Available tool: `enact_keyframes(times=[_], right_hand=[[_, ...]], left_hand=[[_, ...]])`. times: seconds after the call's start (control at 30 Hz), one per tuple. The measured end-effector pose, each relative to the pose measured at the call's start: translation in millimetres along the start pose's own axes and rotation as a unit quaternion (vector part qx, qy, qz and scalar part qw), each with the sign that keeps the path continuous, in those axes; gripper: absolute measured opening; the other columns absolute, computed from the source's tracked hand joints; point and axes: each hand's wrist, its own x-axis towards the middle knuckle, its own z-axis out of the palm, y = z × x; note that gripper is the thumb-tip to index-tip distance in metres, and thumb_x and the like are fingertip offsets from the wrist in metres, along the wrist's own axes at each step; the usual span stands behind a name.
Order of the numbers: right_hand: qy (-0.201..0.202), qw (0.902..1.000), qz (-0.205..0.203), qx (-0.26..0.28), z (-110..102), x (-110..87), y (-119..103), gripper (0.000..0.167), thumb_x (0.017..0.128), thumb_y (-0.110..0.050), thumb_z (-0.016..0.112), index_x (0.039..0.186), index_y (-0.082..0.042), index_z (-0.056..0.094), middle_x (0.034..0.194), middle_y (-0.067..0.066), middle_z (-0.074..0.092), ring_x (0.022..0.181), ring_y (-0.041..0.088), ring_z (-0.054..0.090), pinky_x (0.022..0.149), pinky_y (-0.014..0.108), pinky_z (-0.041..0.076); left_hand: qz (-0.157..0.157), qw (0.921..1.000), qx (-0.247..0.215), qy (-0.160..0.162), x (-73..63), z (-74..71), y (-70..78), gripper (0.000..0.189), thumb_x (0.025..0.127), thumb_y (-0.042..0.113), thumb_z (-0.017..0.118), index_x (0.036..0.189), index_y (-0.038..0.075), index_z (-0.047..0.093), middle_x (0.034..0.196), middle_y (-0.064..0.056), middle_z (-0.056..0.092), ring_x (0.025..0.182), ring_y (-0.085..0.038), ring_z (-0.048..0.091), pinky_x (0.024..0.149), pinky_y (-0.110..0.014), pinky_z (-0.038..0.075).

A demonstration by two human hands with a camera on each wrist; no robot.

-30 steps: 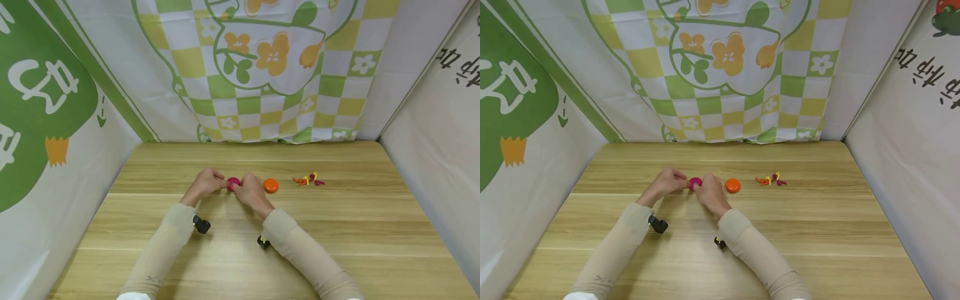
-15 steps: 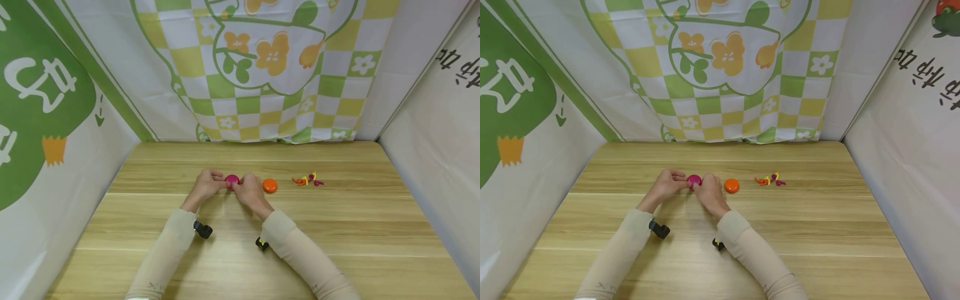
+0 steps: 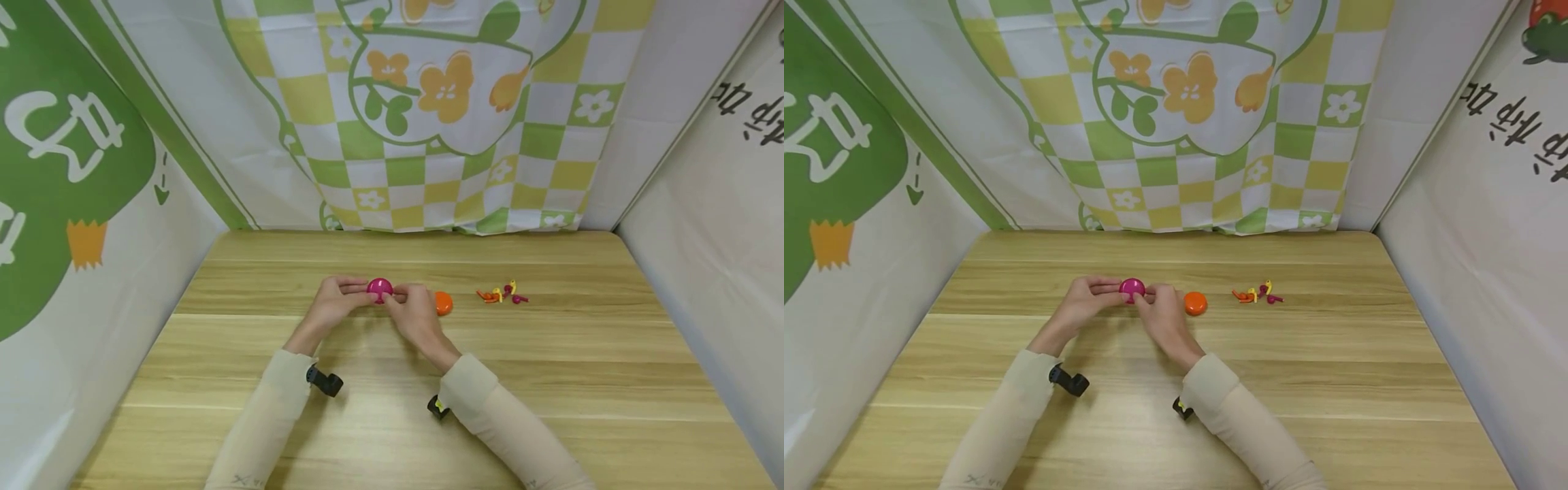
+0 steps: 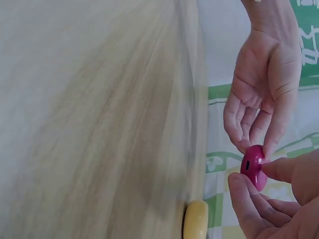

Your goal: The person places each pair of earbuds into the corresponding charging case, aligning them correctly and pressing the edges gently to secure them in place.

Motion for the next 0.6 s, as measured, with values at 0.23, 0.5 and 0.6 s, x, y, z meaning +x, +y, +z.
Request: enact_keyframes(times=[0.23,0.5,0.6], right_hand=[[0.018,0.9991,-0.036,0.016,-12.9,-11.1,0.1,0.028,0.099,-0.02,0.076,0.116,0.002,0.078,0.096,0.012,0.082,0.085,0.021,0.078,0.07,0.03,0.065],[0.046,0.9963,-0.071,0.015,-25.1,-23.5,-0.5,0.025,0.097,-0.021,0.079,0.113,-0.001,0.079,0.094,0.011,0.082,0.084,0.022,0.08,0.071,0.03,0.067],[0.055,0.9945,-0.089,0.012,-28.6,-27.6,0.2,0.024,0.096,-0.019,0.08,0.112,0.0,0.08,0.093,0.012,0.082,0.082,0.022,0.08,0.07,0.03,0.067]], left_hand=[[0.022,0.9994,-0.019,-0.016,-8.4,7.1,7.2,0.045,0.092,0.017,0.084,0.132,0.002,0.069,0.132,-0.019,0.073,0.118,-0.024,0.072,0.106,-0.041,0.06],[0.045,0.9975,-0.043,-0.033,-18.4,16.0,12.9,0.04,0.093,0.015,0.083,0.129,0.003,0.071,0.126,-0.015,0.075,0.113,-0.019,0.072,0.106,-0.042,0.059],[0.063,0.9959,-0.05,-0.041,-20.5,20.3,12.0,0.038,0.093,0.014,0.082,0.128,0.002,0.071,0.121,-0.012,0.077,0.109,-0.016,0.073,0.1,-0.035,0.061]])
